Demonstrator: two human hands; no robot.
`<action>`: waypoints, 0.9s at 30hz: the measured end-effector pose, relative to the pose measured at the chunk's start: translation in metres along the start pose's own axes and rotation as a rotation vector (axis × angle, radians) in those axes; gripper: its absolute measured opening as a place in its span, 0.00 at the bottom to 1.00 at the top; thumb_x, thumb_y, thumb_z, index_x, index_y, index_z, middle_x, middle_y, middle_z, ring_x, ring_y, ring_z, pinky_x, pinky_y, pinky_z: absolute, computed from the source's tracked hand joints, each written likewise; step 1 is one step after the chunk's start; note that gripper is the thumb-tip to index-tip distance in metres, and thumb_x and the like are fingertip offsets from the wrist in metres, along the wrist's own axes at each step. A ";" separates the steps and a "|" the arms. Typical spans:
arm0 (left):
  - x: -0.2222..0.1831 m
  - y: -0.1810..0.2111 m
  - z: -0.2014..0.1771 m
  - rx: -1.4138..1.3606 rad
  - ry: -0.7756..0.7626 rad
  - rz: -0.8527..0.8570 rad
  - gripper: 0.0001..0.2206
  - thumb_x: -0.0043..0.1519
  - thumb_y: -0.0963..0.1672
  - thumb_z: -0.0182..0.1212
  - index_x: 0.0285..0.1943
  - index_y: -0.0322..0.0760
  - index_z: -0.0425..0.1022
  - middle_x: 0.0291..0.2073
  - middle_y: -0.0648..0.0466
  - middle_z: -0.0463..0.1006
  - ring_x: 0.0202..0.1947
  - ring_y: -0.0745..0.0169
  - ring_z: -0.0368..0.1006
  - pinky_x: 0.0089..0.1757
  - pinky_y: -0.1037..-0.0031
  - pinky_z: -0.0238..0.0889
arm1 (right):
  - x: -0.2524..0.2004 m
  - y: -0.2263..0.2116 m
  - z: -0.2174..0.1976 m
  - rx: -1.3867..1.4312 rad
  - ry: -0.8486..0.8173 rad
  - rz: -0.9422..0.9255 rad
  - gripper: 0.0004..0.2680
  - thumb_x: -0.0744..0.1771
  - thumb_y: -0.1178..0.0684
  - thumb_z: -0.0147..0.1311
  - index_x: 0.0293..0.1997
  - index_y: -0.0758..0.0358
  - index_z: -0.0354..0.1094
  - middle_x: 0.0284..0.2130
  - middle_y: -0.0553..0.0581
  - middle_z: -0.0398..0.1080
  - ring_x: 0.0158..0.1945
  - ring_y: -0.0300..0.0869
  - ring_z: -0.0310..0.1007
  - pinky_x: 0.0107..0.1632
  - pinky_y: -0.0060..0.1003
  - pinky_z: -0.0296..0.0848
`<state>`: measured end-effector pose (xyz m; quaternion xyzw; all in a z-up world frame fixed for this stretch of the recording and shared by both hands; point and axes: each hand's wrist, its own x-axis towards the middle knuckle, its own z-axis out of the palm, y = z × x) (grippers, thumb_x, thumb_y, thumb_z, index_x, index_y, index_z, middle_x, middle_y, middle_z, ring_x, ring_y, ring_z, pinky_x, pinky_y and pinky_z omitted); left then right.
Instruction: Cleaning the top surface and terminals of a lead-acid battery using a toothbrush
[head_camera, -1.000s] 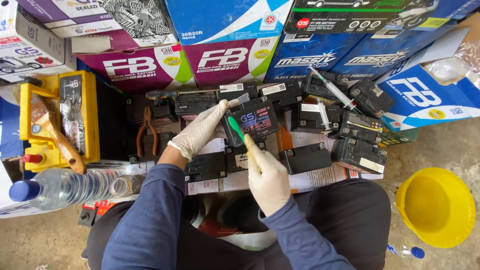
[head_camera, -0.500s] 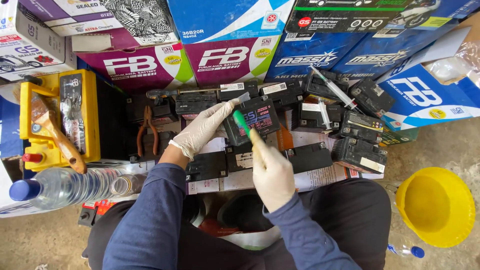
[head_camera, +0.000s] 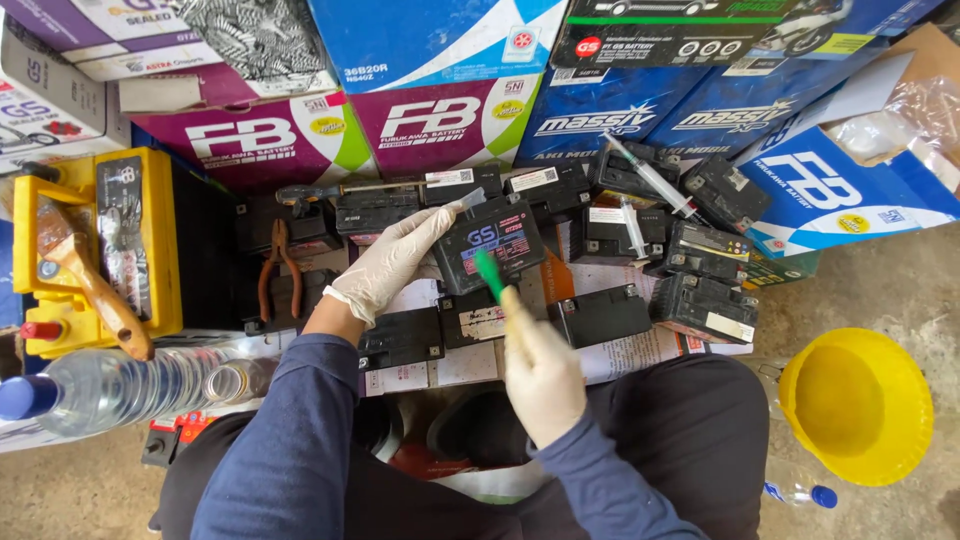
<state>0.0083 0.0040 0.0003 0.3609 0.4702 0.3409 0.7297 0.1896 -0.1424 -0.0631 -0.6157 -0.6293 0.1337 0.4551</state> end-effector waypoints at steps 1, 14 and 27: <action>0.000 0.002 0.002 0.003 -0.004 0.004 0.24 0.63 0.53 0.63 0.66 0.40 0.74 0.38 0.40 0.83 0.34 0.51 0.84 0.39 0.66 0.80 | 0.004 0.002 -0.003 -0.001 0.006 -0.003 0.16 0.68 0.61 0.54 0.61 0.50 0.73 0.26 0.58 0.76 0.28 0.45 0.77 0.35 0.36 0.78; 0.000 0.017 0.008 0.165 -0.036 -0.103 0.32 0.59 0.54 0.52 0.74 0.43 0.68 0.61 0.57 0.75 0.54 0.64 0.74 0.52 0.65 0.72 | 0.008 0.009 -0.012 -0.058 -0.076 -0.065 0.17 0.69 0.61 0.54 0.68 0.55 0.65 0.21 0.49 0.58 0.23 0.39 0.57 0.32 0.36 0.66; -0.007 0.029 0.023 0.324 0.086 -0.180 0.27 0.56 0.54 0.58 0.66 0.49 0.75 0.57 0.64 0.79 0.58 0.74 0.71 0.52 0.74 0.65 | 0.025 0.005 -0.026 -0.001 -0.101 -0.037 0.16 0.69 0.60 0.55 0.66 0.56 0.67 0.21 0.48 0.58 0.23 0.37 0.55 0.30 0.35 0.65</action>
